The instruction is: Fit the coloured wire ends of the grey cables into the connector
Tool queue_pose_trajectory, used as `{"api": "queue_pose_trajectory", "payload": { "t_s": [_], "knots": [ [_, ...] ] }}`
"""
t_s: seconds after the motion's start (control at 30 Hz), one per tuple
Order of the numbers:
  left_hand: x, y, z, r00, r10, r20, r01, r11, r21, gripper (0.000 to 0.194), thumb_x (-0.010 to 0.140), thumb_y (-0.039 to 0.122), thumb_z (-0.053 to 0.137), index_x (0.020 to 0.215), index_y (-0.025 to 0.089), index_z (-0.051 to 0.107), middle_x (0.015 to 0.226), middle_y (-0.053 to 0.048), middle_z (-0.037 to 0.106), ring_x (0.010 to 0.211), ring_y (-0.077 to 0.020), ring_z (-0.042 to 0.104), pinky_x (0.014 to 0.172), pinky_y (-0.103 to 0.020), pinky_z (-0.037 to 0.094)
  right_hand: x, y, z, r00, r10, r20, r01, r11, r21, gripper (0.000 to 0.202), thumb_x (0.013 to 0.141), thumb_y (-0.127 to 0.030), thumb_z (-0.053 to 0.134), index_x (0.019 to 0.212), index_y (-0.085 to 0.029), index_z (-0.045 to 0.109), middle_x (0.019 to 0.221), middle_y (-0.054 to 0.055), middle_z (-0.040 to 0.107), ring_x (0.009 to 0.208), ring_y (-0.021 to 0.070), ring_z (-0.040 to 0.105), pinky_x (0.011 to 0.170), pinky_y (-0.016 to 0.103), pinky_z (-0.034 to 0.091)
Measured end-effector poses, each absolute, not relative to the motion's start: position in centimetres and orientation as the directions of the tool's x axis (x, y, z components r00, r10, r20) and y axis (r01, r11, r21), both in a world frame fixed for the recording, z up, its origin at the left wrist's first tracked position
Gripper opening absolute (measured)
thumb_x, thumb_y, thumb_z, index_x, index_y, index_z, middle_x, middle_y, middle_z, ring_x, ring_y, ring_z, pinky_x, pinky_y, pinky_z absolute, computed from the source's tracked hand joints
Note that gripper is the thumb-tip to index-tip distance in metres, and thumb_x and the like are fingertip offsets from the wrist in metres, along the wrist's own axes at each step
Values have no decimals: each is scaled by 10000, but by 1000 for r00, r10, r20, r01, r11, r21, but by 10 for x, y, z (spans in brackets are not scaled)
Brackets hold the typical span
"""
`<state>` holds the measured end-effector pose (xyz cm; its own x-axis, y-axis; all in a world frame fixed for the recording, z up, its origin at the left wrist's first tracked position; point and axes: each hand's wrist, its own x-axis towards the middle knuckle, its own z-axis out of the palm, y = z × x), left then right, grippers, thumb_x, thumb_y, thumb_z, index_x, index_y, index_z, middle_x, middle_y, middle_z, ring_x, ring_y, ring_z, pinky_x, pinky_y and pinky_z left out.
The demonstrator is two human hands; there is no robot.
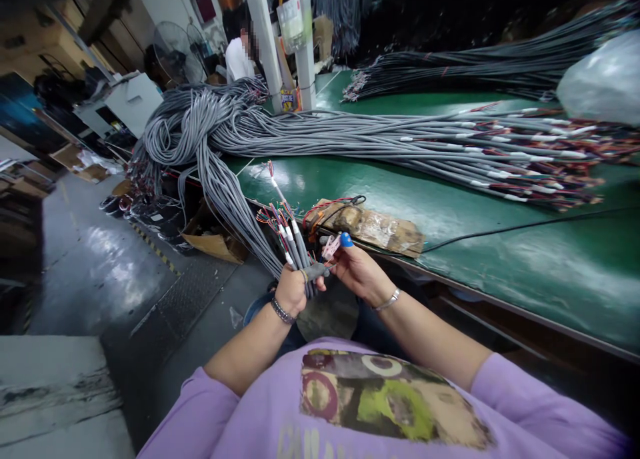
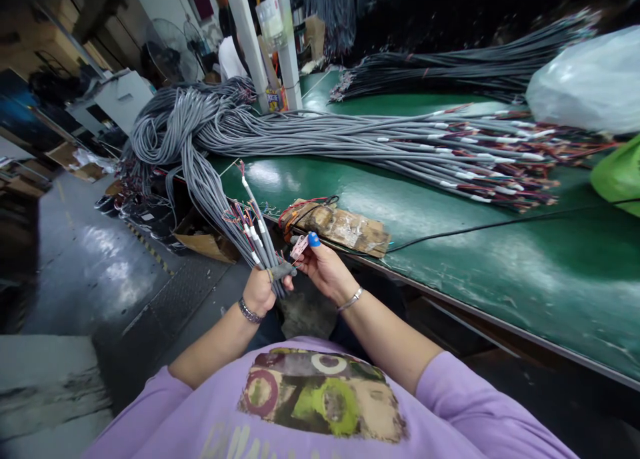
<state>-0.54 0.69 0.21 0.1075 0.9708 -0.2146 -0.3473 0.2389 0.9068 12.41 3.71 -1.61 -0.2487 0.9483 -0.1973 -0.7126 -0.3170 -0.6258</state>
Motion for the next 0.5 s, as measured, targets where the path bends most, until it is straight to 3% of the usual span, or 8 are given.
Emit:
{"api": "queue_pose_trajectory", "payload": {
  "t_s": [0.23, 0.5],
  "knots": [
    [-3, 3, 2, 52, 981, -186, -351, 193, 916, 245, 544, 315, 753, 581, 132, 594, 444, 13, 545, 393, -94, 488, 427, -239, 416, 130, 33, -18, -355, 911, -209, -723, -410, -556, 392, 773, -571, 597, 792, -181, 632, 726, 14, 650, 610, 106, 571, 558, 223, 473],
    [-3, -1, 0, 42, 984, -172, -323, 176, 930, 255, 553, 331, 755, 582, 133, 597, 468, -3, 566, 404, -98, 496, 438, -240, 410, 142, 26, -36, -365, 885, -288, -731, -464, -500, 344, 780, -491, 630, 633, -189, 554, 809, 40, 677, 658, 122, 604, 614, 245, 503]
  ]
}}
